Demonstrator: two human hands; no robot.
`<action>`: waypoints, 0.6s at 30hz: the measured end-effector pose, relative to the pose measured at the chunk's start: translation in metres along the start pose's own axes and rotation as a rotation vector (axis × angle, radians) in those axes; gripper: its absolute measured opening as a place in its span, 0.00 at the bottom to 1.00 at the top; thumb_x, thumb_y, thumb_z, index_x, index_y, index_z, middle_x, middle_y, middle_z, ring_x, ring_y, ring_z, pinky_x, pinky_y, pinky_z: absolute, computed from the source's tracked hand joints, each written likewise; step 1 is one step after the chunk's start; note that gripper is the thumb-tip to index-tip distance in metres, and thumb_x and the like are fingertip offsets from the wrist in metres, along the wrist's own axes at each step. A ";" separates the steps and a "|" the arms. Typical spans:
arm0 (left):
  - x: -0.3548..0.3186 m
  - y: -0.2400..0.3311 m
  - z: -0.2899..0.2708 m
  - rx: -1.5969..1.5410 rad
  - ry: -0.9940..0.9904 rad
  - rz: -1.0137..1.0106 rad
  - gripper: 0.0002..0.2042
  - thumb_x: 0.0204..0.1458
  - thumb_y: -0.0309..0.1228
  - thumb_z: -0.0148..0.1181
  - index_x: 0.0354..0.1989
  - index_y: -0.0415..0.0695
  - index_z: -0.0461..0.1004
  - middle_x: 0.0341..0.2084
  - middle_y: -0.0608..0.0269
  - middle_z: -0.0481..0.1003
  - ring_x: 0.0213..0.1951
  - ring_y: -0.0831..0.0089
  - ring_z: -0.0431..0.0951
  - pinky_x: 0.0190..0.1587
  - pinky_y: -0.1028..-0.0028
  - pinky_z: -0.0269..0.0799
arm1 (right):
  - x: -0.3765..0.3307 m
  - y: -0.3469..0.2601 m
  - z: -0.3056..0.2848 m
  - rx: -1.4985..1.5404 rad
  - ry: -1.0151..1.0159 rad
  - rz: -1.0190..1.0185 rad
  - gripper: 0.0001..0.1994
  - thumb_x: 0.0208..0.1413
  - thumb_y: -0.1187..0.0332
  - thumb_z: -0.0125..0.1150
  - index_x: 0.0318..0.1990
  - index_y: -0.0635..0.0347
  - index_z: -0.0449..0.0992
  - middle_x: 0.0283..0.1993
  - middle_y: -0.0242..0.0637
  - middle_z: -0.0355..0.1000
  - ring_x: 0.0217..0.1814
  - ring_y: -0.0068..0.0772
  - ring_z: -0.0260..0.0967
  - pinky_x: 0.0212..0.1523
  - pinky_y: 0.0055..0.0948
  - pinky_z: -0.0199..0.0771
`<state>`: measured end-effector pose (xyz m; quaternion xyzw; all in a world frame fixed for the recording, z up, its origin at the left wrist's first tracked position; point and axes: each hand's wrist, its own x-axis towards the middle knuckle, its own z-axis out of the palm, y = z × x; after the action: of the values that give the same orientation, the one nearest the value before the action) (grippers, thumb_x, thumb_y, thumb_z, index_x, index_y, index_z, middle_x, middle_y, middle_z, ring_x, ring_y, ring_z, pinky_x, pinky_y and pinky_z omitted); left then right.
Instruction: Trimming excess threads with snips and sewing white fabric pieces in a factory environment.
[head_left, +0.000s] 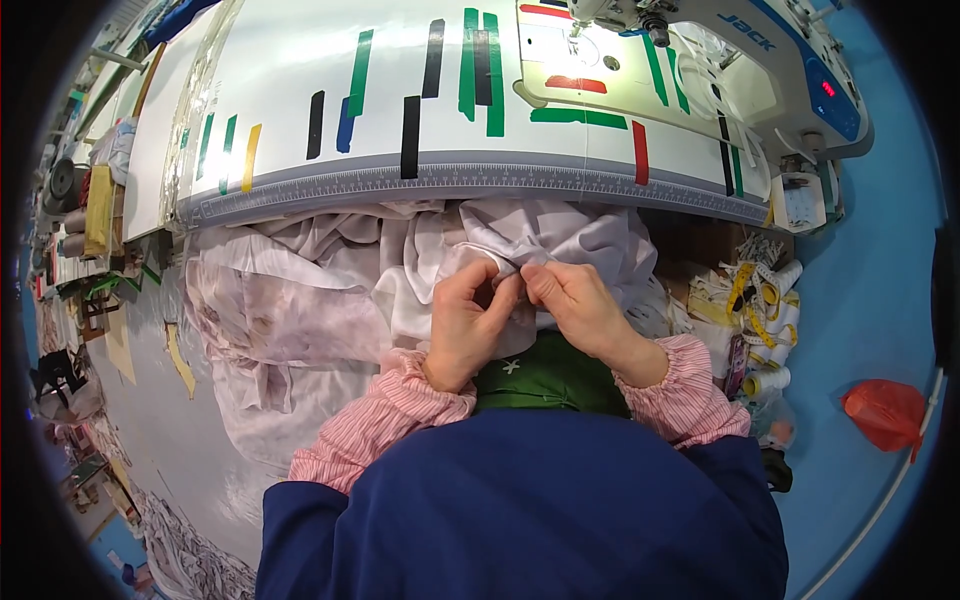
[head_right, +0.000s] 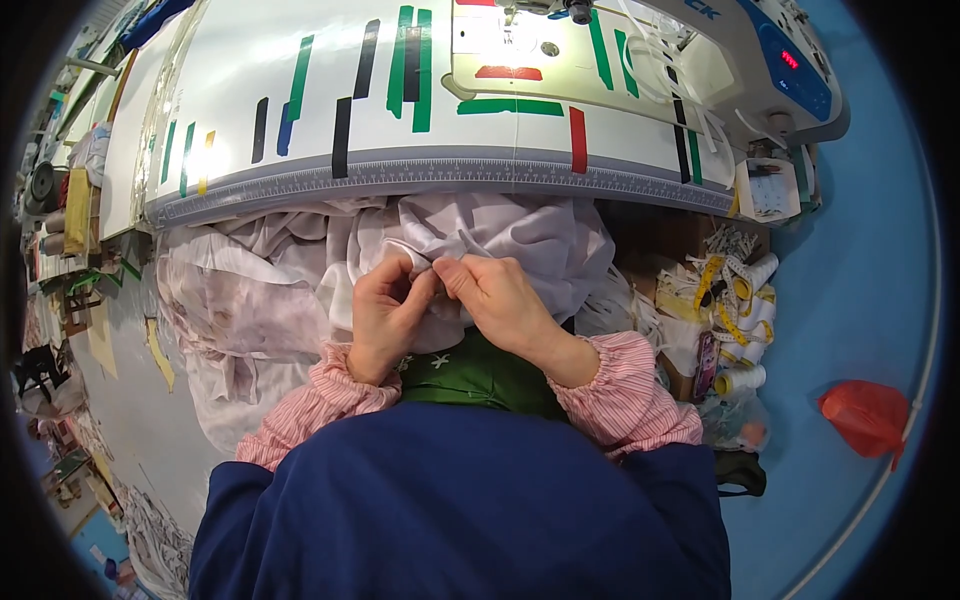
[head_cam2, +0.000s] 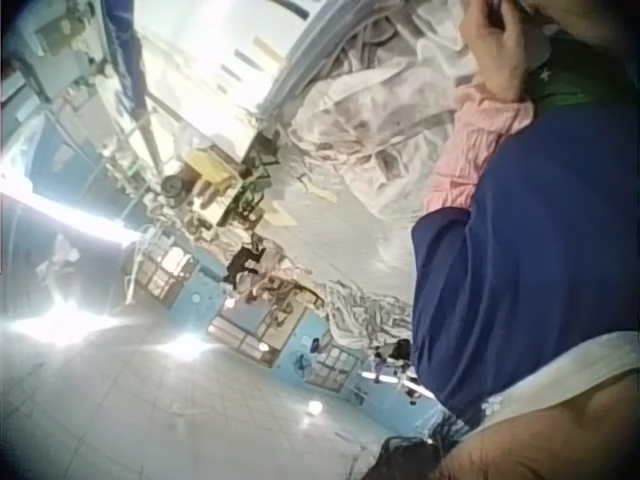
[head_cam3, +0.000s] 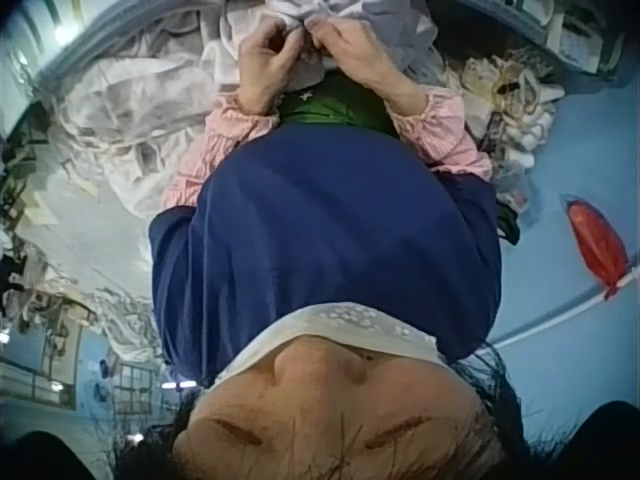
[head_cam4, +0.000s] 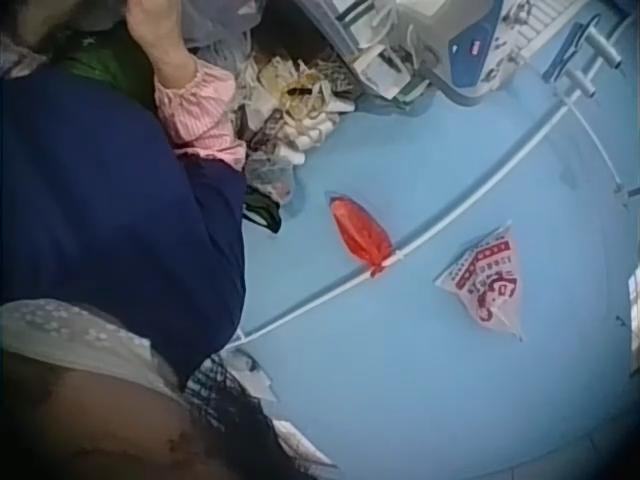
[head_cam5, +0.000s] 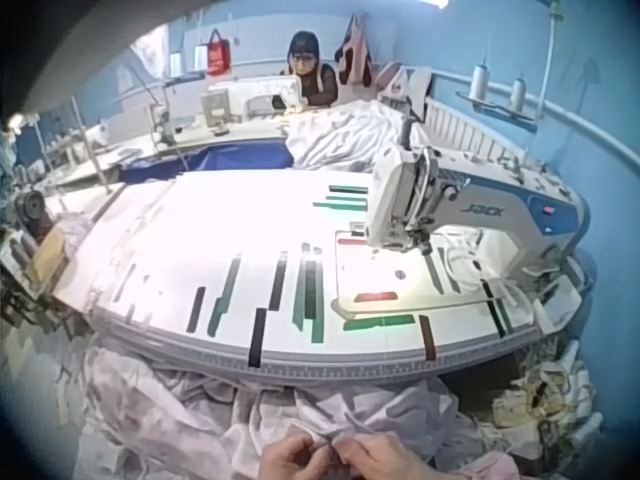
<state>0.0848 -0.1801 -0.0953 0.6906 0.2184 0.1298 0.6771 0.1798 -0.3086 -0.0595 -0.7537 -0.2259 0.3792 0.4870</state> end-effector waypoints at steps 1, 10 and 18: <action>0.001 0.000 -0.001 -0.068 0.029 -0.016 0.06 0.49 0.23 0.59 0.25 0.36 0.70 0.14 0.71 0.67 0.18 0.88 0.62 0.20 0.83 0.57 | -0.002 -0.003 -0.002 0.001 0.002 -0.001 0.20 0.60 0.58 0.49 0.27 0.69 0.72 0.20 0.42 0.69 0.22 0.27 0.64 0.27 0.29 0.65; 0.000 0.004 -0.004 0.031 0.003 0.052 0.06 0.50 0.23 0.59 0.25 0.36 0.69 0.14 0.68 0.68 0.18 0.86 0.63 0.19 0.81 0.58 | 0.016 -0.013 0.000 -0.251 0.196 -0.407 0.12 0.52 0.65 0.61 0.29 0.67 0.70 0.23 0.37 0.63 0.21 0.30 0.60 0.23 0.26 0.59; 0.000 0.007 -0.004 -0.185 -0.026 -0.016 0.04 0.52 0.22 0.56 0.28 0.37 0.69 0.17 0.72 0.69 0.20 0.87 0.64 0.21 0.84 0.57 | 0.008 0.014 0.024 0.608 0.290 -0.039 0.06 0.55 0.68 0.59 0.29 0.59 0.72 0.19 0.26 0.62 0.16 0.16 0.53 0.15 0.17 0.51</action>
<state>0.0834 -0.1766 -0.0884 0.6248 0.2022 0.1351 0.7419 0.1651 -0.2957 -0.0806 -0.6155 -0.0453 0.3085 0.7238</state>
